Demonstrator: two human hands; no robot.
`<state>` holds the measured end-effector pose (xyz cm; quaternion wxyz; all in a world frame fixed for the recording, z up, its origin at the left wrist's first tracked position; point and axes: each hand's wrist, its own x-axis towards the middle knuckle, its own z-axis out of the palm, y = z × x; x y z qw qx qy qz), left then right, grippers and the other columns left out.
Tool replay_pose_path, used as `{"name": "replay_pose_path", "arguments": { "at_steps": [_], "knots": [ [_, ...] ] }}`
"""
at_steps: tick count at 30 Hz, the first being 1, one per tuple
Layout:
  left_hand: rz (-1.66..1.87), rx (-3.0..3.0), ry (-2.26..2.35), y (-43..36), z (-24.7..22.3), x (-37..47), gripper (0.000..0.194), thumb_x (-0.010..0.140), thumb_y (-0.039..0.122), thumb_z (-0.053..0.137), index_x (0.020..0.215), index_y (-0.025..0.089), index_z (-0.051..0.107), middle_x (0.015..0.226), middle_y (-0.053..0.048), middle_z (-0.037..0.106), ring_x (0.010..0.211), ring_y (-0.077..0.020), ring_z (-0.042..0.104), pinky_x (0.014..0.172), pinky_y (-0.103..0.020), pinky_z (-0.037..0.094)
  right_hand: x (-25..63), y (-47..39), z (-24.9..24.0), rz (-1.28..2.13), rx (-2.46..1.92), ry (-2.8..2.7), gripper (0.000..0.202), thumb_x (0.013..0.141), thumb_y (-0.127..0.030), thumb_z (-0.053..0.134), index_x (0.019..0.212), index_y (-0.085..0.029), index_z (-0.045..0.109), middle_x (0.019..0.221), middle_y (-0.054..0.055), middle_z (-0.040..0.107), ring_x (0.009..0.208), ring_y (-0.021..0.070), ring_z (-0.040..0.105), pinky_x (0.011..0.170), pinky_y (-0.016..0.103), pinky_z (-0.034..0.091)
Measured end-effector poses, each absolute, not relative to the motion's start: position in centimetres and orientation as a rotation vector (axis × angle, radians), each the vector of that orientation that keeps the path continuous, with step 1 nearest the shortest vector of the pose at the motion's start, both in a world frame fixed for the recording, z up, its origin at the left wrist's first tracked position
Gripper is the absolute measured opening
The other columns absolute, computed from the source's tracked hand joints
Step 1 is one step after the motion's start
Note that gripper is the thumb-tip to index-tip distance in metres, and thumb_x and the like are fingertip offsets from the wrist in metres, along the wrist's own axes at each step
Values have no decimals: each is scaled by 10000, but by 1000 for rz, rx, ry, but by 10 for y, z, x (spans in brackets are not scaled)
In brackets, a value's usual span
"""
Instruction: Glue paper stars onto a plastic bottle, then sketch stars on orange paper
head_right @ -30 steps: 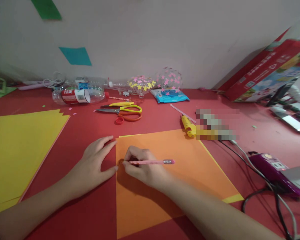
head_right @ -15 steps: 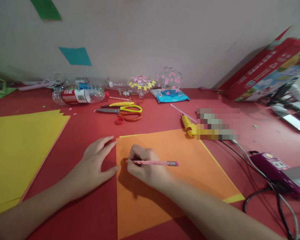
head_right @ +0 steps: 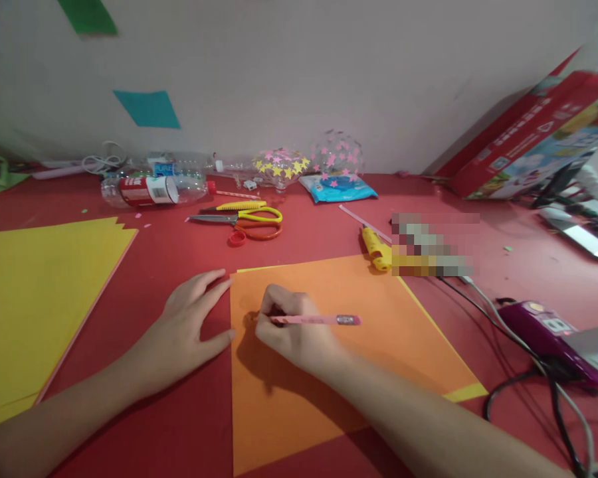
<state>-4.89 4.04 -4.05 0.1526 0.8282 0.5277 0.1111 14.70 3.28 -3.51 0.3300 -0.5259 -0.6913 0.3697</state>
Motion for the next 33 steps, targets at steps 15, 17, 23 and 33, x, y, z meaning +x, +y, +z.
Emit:
{"name": "replay_pose_path", "arguments": {
  "at_steps": [15,17,23,33],
  "knots": [
    [319,2378,1522,41,-41,-49,674,825,434,466,1390,68,436,1472,-191,379,1373,-328,305,1123,-516,277,147,30,-37,1018,-1193,-1939,104,678,-133,467,632,-208,412,498,-69,411,435,59,323,404,189,239],
    [319,2380,1523,41,-41,-48,670,822,428,470,1388,69,438,1471,-190,381,1373,-326,306,1123,-515,278,147,30,-37,1012,-1180,-1960,104,676,-122,465,637,-206,417,502,-67,420,434,58,325,404,188,239],
    [324,2391,1524,41,-42,-49,666,812,408,488,1381,64,444,1470,-194,386,1368,-328,314,1121,-517,281,145,29,-34,1047,-1176,-1986,101,680,-120,463,645,-206,423,510,-70,399,441,60,326,418,190,241],
    [330,2384,1521,43,-42,-48,667,820,432,485,1380,72,441,1464,-198,389,1371,-333,314,1121,-513,282,149,32,-36,1196,-1228,-1824,98,732,-213,535,662,-205,467,541,-49,492,470,80,407,441,200,291]
  ]
}}
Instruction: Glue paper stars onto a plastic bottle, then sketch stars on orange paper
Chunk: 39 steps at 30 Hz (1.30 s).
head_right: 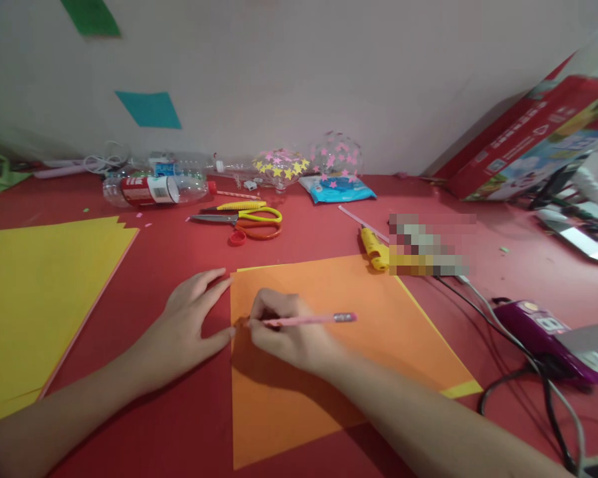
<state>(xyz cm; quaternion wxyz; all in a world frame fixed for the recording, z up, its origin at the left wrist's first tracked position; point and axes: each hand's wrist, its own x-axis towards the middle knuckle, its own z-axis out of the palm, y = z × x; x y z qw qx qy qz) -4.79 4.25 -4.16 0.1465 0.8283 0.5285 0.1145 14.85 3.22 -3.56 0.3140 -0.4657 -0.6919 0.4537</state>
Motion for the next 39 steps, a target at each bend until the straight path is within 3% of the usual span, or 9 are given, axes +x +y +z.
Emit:
{"name": "replay_pose_path", "arguments": {
  "at_steps": [3,6,11,14,21,27,39],
  "knots": [
    [329,2388,1508,42,-41,-49,651,822,431,493,1370,82,443,1466,-204,387,1370,-336,316,1116,-525,281,152,37,-33,1310,-1273,-1570,202,818,-353,530,688,-204,486,555,-29,557,468,88,467,442,201,336],
    [367,2387,1498,41,-42,-51,605,834,394,489,1359,98,438,1473,-212,374,1378,-344,308,1108,-544,283,155,40,-24,1334,-1313,-1435,267,859,-425,478,702,-209,478,481,-46,525,402,84,429,403,197,322],
    [443,2339,1490,41,-47,-55,591,865,328,465,1414,138,355,1495,-197,327,1404,-336,275,1119,-538,277,156,40,-9,1391,-1336,-1499,99,744,-263,575,734,-197,502,547,-44,543,464,83,451,438,194,336],
    [474,2341,1470,42,-47,-56,530,869,329,473,1377,195,411,1488,-168,343,1394,-338,297,1108,-553,292,152,34,-11,1436,-1252,-1676,72,675,-180,580,742,-175,554,629,-23,561,549,93,468,492,205,347],
    [326,2313,1477,40,-37,-54,659,794,373,534,1373,80,423,1504,-217,304,1418,-346,236,1129,-532,275,146,24,-34,1333,-1223,-1703,68,686,-122,529,703,-184,508,608,-45,533,526,76,419,471,188,297],
    [337,2279,1478,41,-36,-53,662,785,360,560,1376,98,417,1499,-203,320,1414,-339,250,1129,-534,277,144,23,-37,1201,-1161,-1869,101,706,-107,510,672,-192,467,561,-58,490,491,68,383,454,192,273],
    [344,2255,1473,41,-36,-53,654,787,371,578,1365,109,421,1495,-203,329,1411,-338,253,1122,-535,284,146,25,-36,1249,-1115,-1928,110,727,-108,523,676,-193,475,555,-67,461,480,62,357,447,186,267]
  ]
}}
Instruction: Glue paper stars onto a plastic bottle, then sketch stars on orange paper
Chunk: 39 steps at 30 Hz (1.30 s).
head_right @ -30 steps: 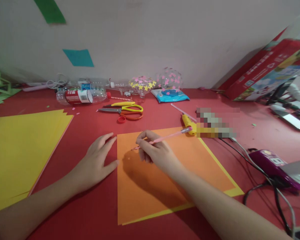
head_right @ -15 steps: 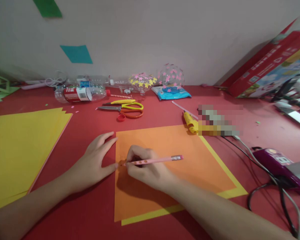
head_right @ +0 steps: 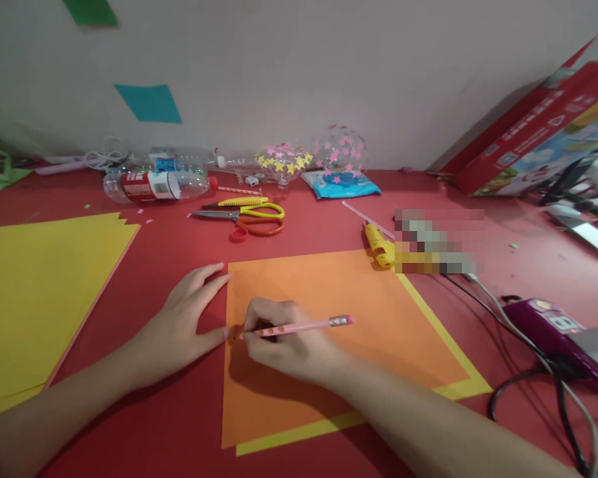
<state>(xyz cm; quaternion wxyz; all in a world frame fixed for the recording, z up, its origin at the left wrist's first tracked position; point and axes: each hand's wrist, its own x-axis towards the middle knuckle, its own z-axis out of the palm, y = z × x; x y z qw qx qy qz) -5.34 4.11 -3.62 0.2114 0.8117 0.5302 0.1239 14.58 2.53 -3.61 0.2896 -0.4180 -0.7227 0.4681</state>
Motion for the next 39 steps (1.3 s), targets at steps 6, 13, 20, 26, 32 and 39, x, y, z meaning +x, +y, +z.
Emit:
{"name": "replay_pose_path", "arguments": {
  "at_steps": [6,13,20,26,32,39],
  "knots": [
    [357,2262,1475,42,-37,-52,664,786,369,574,1367,86,420,1489,-217,334,1406,-344,259,1123,-536,281,144,25,-39,1217,-1166,-1909,130,729,-98,523,668,-195,460,554,-72,466,480,59,355,451,187,260],
    [359,2255,1480,41,-37,-52,645,770,342,563,1357,113,427,1491,-198,338,1408,-332,258,1123,-535,277,142,24,-38,1128,-1181,-1889,126,735,-122,508,661,-200,443,559,-62,483,502,75,383,466,199,271],
    [378,2232,1478,40,-37,-52,631,761,341,555,1346,136,433,1495,-185,335,1412,-330,251,1122,-544,279,143,24,-39,1099,-1188,-1901,133,758,-133,502,675,-205,427,568,-61,470,512,80,384,475,203,282],
    [345,2230,1494,41,-34,-51,655,767,337,547,1364,98,422,1501,-198,323,1418,-331,241,1134,-530,269,141,25,-38,1062,-1209,-1901,137,770,-143,483,673,-210,414,559,-62,455,506,86,383,476,216,280],
    [333,2229,1494,41,-35,-52,667,768,352,559,1369,97,422,1499,-198,318,1420,-341,233,1139,-525,262,141,24,-37,1099,-1207,-1888,143,732,-122,469,653,-212,391,541,-67,419,488,78,338,454,209,254],
    [308,2247,1489,41,-35,-52,682,767,323,558,1383,74,405,1502,-204,311,1420,-332,234,1146,-514,252,141,24,-37,1101,-1214,-1908,146,673,-109,455,620,-212,366,511,-73,385,454,63,298,415,189,226]
  ]
}}
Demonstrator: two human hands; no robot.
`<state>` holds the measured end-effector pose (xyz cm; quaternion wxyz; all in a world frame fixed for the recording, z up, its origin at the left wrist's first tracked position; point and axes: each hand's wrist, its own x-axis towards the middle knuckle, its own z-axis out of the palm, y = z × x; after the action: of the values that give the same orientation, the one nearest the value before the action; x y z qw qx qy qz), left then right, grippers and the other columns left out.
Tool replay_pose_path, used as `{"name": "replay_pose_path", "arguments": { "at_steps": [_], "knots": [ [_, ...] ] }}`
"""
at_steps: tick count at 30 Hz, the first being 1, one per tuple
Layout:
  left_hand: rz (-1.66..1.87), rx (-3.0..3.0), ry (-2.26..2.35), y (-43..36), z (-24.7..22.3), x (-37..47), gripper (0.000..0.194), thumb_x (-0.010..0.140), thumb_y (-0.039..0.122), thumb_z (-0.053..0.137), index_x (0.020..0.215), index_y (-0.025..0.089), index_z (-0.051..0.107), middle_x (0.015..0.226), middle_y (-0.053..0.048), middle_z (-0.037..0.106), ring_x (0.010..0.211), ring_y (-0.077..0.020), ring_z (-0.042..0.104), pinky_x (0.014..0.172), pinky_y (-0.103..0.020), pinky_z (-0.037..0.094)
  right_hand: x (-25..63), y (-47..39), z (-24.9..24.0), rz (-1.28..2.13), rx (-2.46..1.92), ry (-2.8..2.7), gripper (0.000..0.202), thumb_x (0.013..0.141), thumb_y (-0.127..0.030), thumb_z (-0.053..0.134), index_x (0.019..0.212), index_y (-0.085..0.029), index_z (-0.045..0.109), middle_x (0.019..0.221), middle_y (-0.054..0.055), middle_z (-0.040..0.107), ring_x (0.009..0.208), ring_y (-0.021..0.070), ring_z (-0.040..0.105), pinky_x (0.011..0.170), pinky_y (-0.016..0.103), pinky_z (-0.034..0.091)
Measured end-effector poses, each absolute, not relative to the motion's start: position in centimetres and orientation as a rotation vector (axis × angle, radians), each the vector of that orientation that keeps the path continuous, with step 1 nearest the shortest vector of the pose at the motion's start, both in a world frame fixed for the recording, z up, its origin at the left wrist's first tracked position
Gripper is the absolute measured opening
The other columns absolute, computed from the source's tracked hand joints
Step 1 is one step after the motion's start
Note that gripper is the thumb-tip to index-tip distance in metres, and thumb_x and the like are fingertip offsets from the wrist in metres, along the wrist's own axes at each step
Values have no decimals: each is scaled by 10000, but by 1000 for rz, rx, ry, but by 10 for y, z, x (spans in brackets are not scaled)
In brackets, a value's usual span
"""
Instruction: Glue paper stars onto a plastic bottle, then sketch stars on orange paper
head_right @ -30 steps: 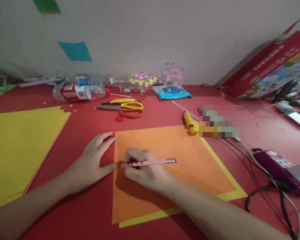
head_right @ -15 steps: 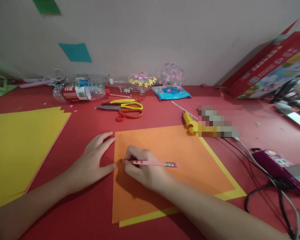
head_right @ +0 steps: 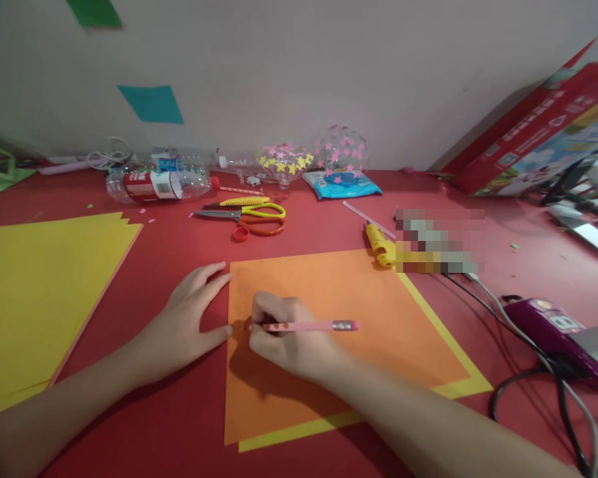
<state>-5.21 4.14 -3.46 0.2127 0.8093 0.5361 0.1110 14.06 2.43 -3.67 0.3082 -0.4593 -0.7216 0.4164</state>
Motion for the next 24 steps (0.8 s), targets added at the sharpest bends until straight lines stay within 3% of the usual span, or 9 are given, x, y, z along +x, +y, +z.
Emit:
{"name": "replay_pose_path", "arguments": {
  "at_steps": [24],
  "knots": [
    [275,2247,1491,42,-34,-52,707,775,332,559,1406,59,395,1520,-201,286,1424,-329,216,1144,-512,253,142,23,-41,1136,-1138,-1916,123,684,-121,459,635,-208,387,504,-77,400,438,58,306,405,184,234]
  ]
}}
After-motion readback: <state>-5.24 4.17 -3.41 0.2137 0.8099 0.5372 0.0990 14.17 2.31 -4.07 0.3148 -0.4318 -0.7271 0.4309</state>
